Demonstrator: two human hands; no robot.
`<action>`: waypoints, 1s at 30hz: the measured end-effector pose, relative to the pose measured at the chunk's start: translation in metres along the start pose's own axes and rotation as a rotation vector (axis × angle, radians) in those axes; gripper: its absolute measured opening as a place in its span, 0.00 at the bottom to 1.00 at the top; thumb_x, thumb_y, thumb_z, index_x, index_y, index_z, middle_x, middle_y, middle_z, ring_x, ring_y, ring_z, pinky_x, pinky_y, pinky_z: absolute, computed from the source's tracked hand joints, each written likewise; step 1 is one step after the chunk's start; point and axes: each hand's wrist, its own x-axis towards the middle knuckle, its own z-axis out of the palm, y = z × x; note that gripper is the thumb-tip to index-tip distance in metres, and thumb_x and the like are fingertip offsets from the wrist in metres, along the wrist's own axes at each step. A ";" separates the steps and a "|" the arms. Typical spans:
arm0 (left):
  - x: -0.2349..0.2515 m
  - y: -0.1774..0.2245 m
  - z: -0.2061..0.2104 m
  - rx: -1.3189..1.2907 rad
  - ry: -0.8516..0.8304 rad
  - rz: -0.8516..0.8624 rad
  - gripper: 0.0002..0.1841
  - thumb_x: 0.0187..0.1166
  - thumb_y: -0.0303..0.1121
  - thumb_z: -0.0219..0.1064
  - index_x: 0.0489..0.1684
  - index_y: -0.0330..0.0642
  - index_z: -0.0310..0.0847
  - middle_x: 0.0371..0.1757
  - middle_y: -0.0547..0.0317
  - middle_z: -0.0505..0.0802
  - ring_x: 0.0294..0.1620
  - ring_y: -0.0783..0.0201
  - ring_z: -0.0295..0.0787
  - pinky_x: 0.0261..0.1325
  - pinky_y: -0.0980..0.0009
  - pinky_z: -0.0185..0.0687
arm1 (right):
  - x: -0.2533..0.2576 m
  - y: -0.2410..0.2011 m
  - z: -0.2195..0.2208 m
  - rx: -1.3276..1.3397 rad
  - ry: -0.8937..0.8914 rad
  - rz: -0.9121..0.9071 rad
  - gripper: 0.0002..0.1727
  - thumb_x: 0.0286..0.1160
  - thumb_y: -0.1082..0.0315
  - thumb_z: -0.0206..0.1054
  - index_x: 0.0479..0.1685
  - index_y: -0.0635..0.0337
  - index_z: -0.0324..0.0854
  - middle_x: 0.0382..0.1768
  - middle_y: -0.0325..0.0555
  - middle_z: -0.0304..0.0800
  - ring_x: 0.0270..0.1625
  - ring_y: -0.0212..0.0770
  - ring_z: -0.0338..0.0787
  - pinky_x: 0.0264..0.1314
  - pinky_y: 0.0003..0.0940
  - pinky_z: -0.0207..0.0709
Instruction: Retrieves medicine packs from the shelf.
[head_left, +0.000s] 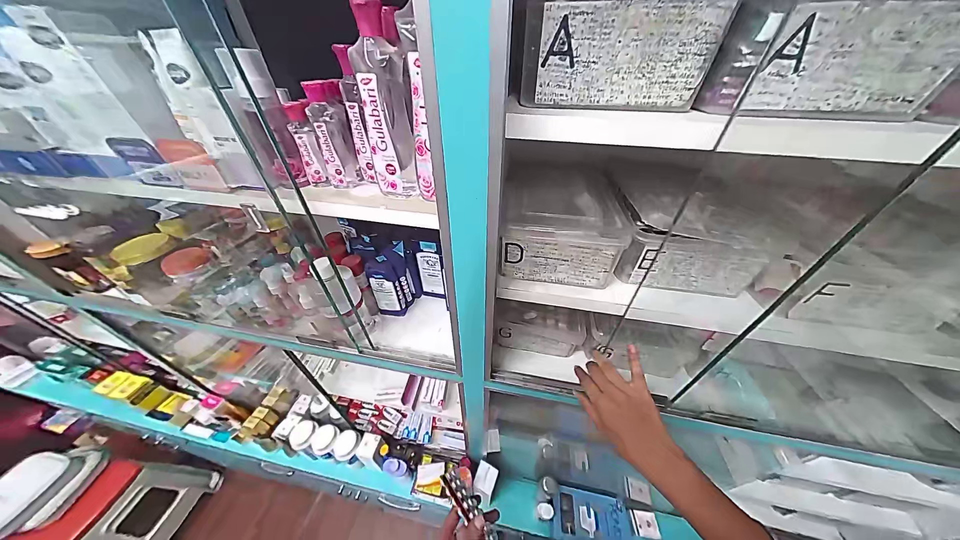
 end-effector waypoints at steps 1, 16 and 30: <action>0.000 -0.001 -0.006 0.004 0.005 0.000 0.23 0.86 0.33 0.57 0.75 0.33 0.62 0.56 0.46 0.94 0.52 0.54 0.95 0.61 0.56 0.90 | -0.004 0.001 -0.001 0.002 -0.008 0.038 0.16 0.69 0.57 0.75 0.48 0.59 0.94 0.47 0.50 0.96 0.67 0.56 0.90 0.78 0.82 0.55; 0.007 0.005 0.010 0.090 -0.012 -0.029 0.25 0.85 0.30 0.60 0.77 0.29 0.60 0.54 0.46 0.95 0.50 0.55 0.96 0.61 0.57 0.90 | -0.027 0.032 -0.042 -0.130 -0.350 0.486 0.23 0.64 0.52 0.82 0.44 0.66 0.93 0.38 0.60 0.95 0.57 0.67 0.91 0.75 0.75 0.61; 0.002 0.005 0.009 0.085 0.019 -0.044 0.25 0.86 0.30 0.60 0.78 0.29 0.59 0.53 0.46 0.95 0.50 0.57 0.96 0.62 0.57 0.90 | -0.038 0.031 -0.029 0.216 -0.282 0.605 0.25 0.72 0.55 0.77 0.60 0.66 0.89 0.57 0.65 0.92 0.63 0.69 0.88 0.59 0.65 0.81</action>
